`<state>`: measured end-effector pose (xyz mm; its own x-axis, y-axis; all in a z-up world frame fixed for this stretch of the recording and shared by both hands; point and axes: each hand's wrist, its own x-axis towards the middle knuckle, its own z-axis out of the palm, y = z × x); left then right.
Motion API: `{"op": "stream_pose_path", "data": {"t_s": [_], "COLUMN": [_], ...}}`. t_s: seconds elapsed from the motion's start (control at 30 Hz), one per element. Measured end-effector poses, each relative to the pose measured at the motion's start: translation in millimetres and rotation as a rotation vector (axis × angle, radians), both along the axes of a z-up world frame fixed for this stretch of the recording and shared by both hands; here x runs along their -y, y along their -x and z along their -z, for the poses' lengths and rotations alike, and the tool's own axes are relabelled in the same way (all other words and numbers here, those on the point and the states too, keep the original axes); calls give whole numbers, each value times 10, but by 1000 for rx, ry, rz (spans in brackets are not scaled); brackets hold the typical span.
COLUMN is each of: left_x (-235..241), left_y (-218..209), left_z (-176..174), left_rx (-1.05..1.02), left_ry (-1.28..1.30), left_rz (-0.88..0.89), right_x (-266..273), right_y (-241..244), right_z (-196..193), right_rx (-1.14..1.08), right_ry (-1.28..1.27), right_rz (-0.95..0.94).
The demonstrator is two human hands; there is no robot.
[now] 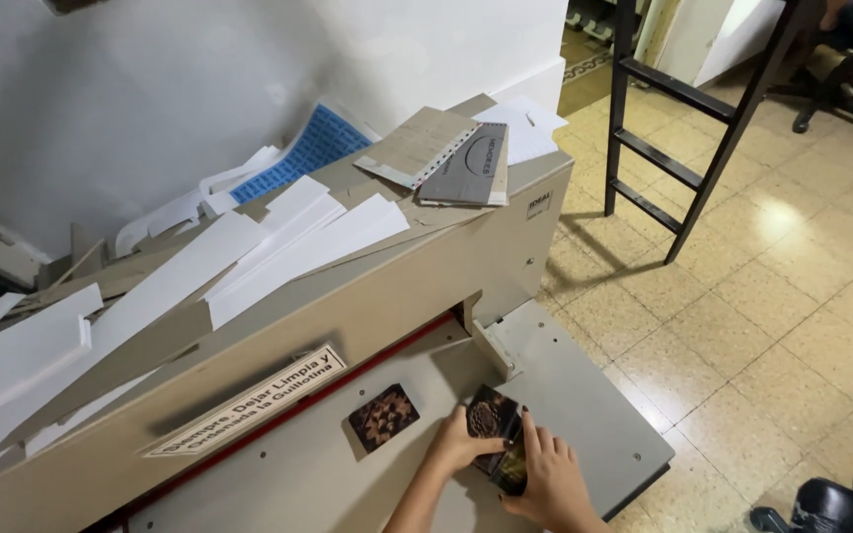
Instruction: Sorting and inspecting small printed cards on the bed of a guillotine paper cutter
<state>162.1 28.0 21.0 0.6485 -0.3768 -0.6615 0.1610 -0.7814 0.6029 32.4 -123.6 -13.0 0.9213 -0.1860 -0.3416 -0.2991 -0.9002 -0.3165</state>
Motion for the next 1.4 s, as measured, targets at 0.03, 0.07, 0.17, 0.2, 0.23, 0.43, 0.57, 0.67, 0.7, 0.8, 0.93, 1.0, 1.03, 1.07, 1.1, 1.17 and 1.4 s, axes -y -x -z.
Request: {"op": "stream_pose_path", "data": {"t_s": [0.03, 0.07, 0.17, 0.2, 0.23, 0.43, 0.57, 0.67, 0.7, 0.8, 0.93, 1.0, 1.03, 1.07, 1.1, 1.17, 1.4], "left_x": [-37, -77, -176, -209, -240, -358, -454, -535, -556, -502, -454, -449, -427, -407, -382, -371, -419], "left_y": [17, 36, 111, 140, 114, 206, 405, 539, 574, 611, 786, 821, 824, 828, 839, 866, 844], "left_z": [1, 2, -382, -582, -533, -196, -20, 147, 254, 162, 27, 188, 184, 179, 176, 57, -312], "left_rx": [-6, -111, -233, -248, -250, -478, -545, -640, -658, -721, -684, -724, -722, -719, -716, -679, -628], "left_ry": [-3, -8, -34, -54, -54, -22, 263, 291, 336, 226, 469, 571, 573, 582, 592, 640, 783], "left_rz": [0, -22, -53, -60, -63, -223, -510, -641, -708, -828, -1105, -1251, -1253, -1315, -1379, -1354, -1432], "right_x": [24, 45, 74, 73, 67, 62, 61, 29, 26, 25, 97, 152, 96, 39, -13, 87, 174], "right_y": [9, 20, 72, 95, 104, 102, 67, 43, 30, -40, -156, -175, -178, -179, -179, -137, -56], "right_z": [-46, -91, -191, -224, -274, -365, -468, -599, -640, -659, -674, -414, -529, -644, -760, -365, -100], "right_rx": [-6, -32, -37, -11, -14, 101, 134, 114, 114, 116, 29, 525, 525, 291, 29, -67, -70], "right_ry": [-3, -13, -19, -15, -15, -159, -173, -250, -278, -283, -464, -918, -919, -1187, -1400, -1474, -1639], "right_rz": [0, -39, -129, -179, -182, -293, -417, -463, -489, -564, -444, -360, -363, 94, 566, 533, 966]}}
